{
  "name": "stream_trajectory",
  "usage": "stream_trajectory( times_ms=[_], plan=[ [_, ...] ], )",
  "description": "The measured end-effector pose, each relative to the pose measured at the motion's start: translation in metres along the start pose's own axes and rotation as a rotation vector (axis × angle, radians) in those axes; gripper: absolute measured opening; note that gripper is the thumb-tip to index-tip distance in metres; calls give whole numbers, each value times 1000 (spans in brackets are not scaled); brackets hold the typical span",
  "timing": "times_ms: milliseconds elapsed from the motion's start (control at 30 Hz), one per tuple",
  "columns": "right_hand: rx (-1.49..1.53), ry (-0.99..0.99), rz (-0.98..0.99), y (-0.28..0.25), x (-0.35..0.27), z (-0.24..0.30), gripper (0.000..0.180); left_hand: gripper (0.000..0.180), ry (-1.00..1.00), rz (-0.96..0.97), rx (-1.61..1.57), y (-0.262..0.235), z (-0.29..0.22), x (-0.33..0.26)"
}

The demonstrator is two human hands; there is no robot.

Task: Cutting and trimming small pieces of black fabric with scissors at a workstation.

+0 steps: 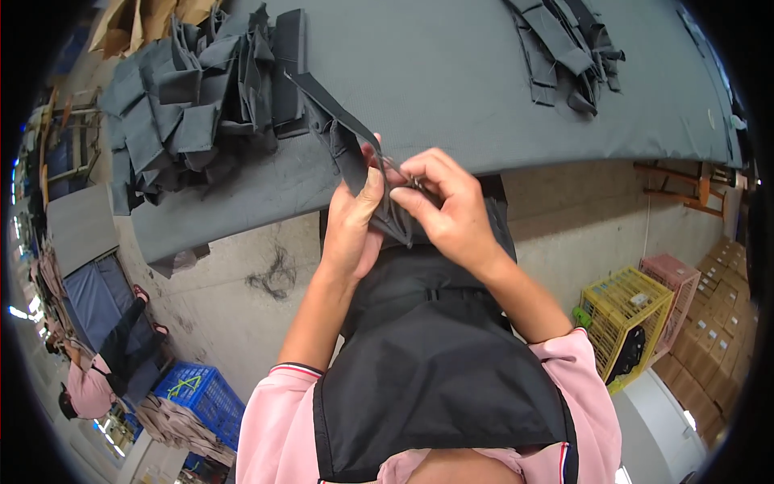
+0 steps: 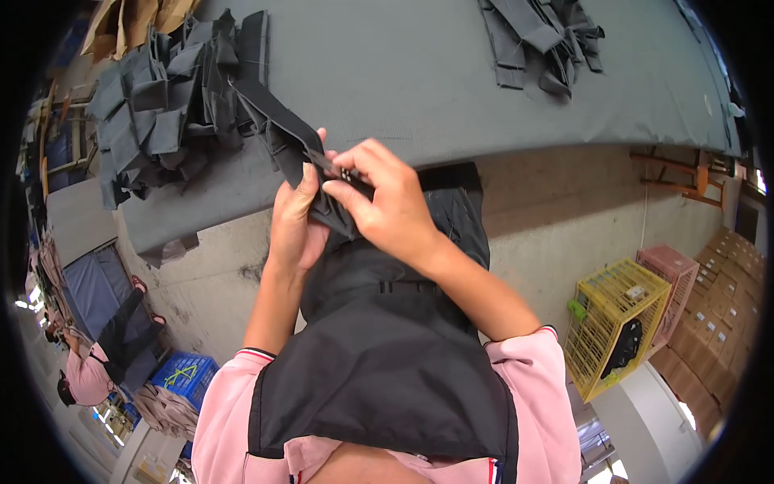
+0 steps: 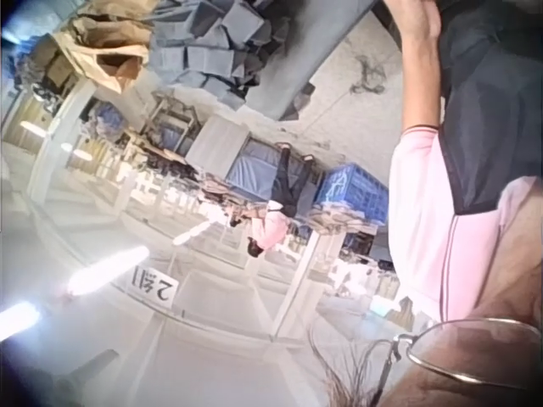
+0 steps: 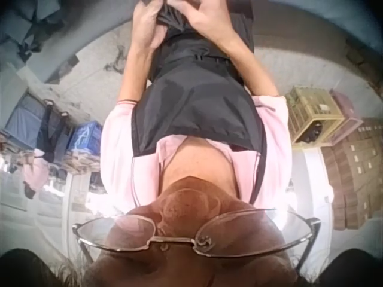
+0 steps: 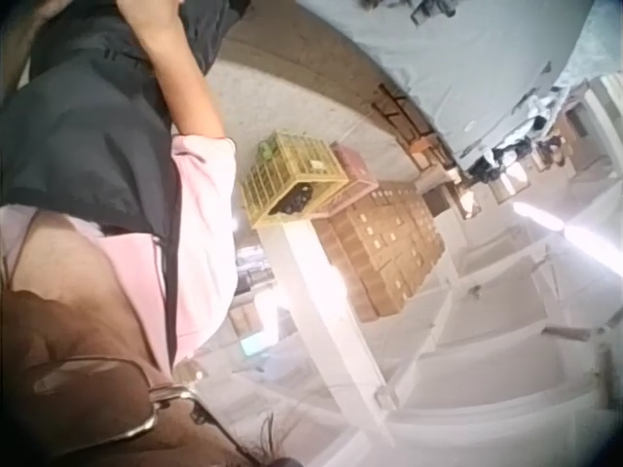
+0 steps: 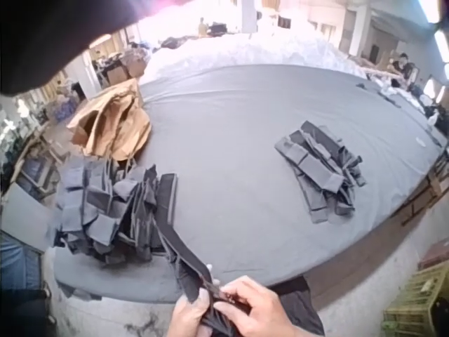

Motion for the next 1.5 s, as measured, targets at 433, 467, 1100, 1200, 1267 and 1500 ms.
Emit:
stream_trajectory(
  times_ms=[433, 467, 1100, 1200, 1267, 1500],
  plan=[
    [-9, 87, -3, -2, -30, 6, 17, 62, -50, 105, 15, 7, -4, 2],
    [9, 115, -30, -3, -29, 6, 19, 60, -38, 105, 37, 9, -5, 2],
    [-566, -153, -102, -8, -48, 18, 30, 49, -101, 54, -444, 0, -6, 9],
    [-625, -250, -95, -10, -49, 22, 29, 48, -104, 65, -478, 1, -5, 8],
    [-607, -268, -103, -8, -48, 22, 30, 42, -96, 59, -459, 4, -6, 6],
    [-695, -397, -131, -5, -53, 22, 29, 41, -64, 52, -373, 5, -7, 2]
  ],
)
Point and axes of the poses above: each hand's wrist, its own x-axis towards the middle knuckle, its own y-axis out of the palm, z = x × y, the point moved 2 cm from there along x, towards the middle knuckle, and after that the axes turned 10 degrees about -x, right-handed, at the moved point
